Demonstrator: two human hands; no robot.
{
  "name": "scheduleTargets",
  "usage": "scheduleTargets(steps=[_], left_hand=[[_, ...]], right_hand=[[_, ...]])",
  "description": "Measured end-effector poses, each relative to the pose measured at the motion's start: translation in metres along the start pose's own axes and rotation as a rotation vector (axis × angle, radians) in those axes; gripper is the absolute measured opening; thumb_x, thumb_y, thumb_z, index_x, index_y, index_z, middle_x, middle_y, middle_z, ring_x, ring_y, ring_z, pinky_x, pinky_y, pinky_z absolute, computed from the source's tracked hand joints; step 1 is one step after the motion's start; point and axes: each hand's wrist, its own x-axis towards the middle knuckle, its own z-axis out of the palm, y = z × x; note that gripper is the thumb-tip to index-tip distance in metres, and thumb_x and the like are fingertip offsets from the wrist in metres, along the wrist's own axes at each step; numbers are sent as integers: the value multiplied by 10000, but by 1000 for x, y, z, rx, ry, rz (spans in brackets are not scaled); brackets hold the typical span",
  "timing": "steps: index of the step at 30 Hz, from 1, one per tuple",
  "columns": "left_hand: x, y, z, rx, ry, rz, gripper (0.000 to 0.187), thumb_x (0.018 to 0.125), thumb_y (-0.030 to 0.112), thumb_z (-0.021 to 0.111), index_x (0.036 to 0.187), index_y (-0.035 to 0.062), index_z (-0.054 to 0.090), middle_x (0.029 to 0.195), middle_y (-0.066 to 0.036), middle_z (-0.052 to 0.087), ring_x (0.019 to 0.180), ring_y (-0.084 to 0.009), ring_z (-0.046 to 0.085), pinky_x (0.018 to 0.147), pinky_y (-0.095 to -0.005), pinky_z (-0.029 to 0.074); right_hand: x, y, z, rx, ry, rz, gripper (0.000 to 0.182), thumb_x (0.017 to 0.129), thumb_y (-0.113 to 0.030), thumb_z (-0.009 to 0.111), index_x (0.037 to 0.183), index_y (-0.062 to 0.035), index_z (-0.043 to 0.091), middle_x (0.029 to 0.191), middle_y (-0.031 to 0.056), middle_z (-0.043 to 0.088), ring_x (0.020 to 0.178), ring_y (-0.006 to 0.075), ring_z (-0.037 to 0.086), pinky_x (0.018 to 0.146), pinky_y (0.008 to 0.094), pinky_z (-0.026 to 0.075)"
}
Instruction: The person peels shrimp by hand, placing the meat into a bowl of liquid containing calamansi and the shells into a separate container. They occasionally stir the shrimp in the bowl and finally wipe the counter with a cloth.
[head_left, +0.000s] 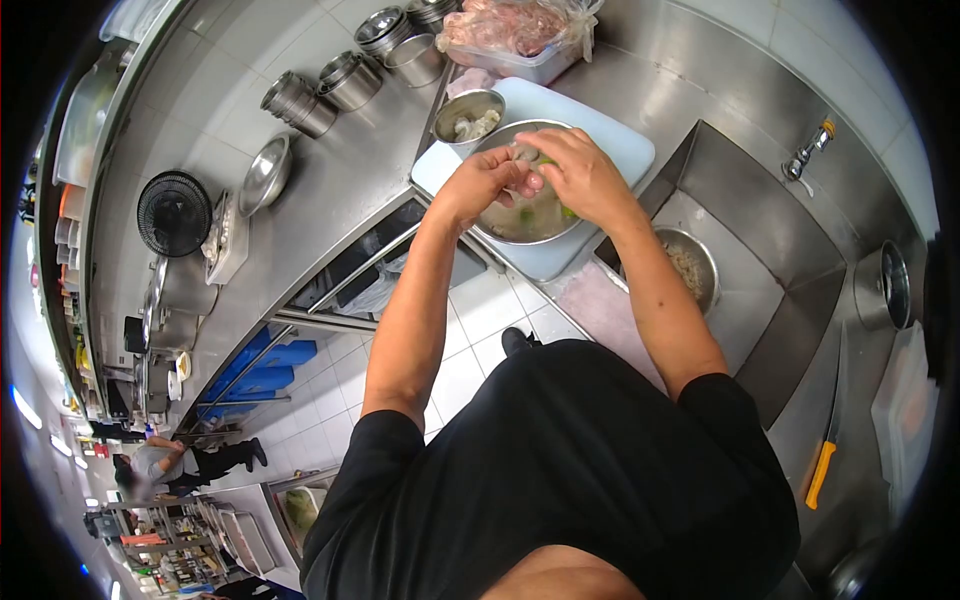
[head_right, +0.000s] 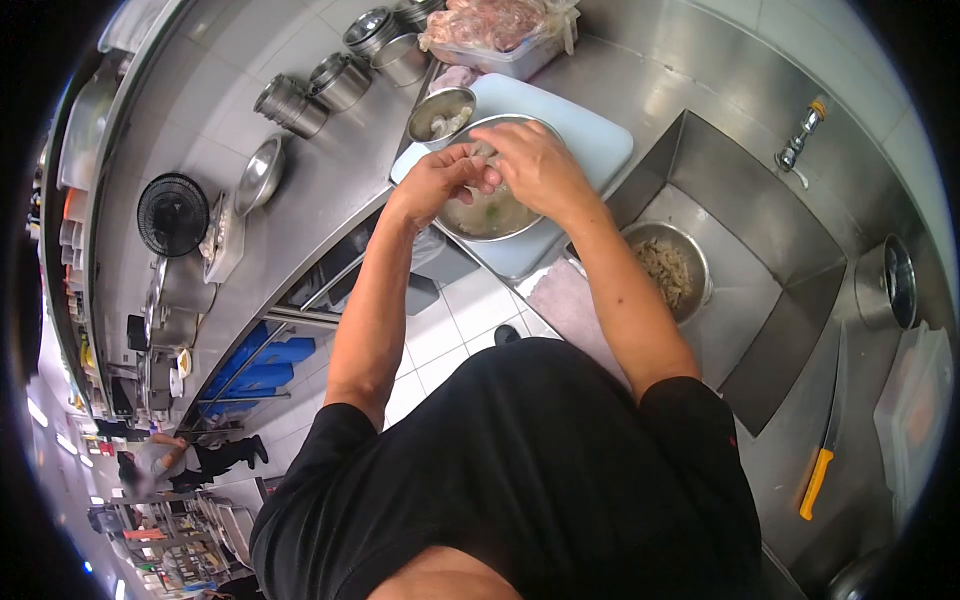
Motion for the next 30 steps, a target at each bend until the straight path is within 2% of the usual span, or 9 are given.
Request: scheduleTargets(steps=[4, 9, 12, 13, 16, 17, 25, 29, 30], left_hand=[[-1, 0, 10, -126, 35, 119, 374, 977, 172, 538, 1329, 68, 469, 1100, -47, 664, 913, -125, 639, 722, -258, 490], [1, -4, 29, -76, -29, 208, 576, 972, 139, 546, 1499, 126, 315, 1228, -87, 596, 1047, -144, 603, 782, -276, 507], [4, -12, 20, 64, -32, 238, 588, 953, 199, 583, 1492, 149, 354, 1276, -37, 584, 1035, -136, 590, 809, -285, 477], [3, -10, 22, 29, 32, 250, 538, 933, 235, 629, 1430, 115, 460, 1242, -40, 612, 997, -118, 586, 808, -280, 462], [6, -3, 24, 49, 159, 147, 465, 912, 262, 671, 1325, 76, 566, 1130, -23, 659, 955, -104, 596, 792, -266, 459], [4, -1, 29, -14, 198, 147, 393, 901, 274, 693, 1217, 50, 625, 1005, 6, 677, 888, -85, 600, 770, -255, 457], [14, -9, 22, -234, 156, 77, 238, 907, 274, 688, 1036, 80, 641, 931, 7, 663, 810, -83, 600, 730, -260, 469], [11, -8, 21, -299, 201, 1, 212, 920, 257, 665, 1003, 61, 655, 910, -2, 677, 827, -101, 624, 730, -269, 486], [15, -13, 18, -75, 261, 23, 209, 913, 244, 661, 1002, 55, 661, 902, -25, 687, 830, -129, 639, 739, -283, 494]], right_hand=[[1, 3, -3, 142, -76, 327, 282, 904, -186, 643, 1161, -71, 650, 1011, 127, 692, 929, 265, 657, 828, 357, 506], [6, -8, -5, 222, -76, 402, 259, 912, -226, 641, 1077, -28, 674, 937, 140, 703, 854, 253, 678, 764, 337, 514], [5, -6, -5, 170, -63, 402, 257, 896, -213, 643, 1071, -27, 675, 929, 149, 700, 837, 270, 675, 757, 348, 517], [4, -4, -5, 128, -74, 388, 254, 891, -206, 642, 1069, -28, 674, 925, 151, 699, 828, 279, 674, 754, 355, 518], [1, 2, 0, -64, -47, 244, 216, 862, -168, 641, 1016, -18, 670, 902, 152, 689, 816, 313, 658, 746, 392, 515], [0, 2, 0, -65, -37, 233, 202, 856, -161, 642, 996, -18, 668, 891, 151, 683, 823, 320, 651, 747, 400, 512], [-6, 4, -13, -120, -44, 31, 146, 845, -155, 653, 922, -31, 661, 879, 139, 656, 873, 329, 617, 781, 414, 489], [-17, 2, -46, -140, -106, 112, 138, 848, -158, 649, 913, -40, 679, 886, 141, 657, 873, 327, 613, 788, 418, 488], [-26, 1, -59, -147, -103, 168, 138, 845, -165, 650, 913, -51, 691, 889, 138, 661, 882, 331, 612, 793, 422, 487]])
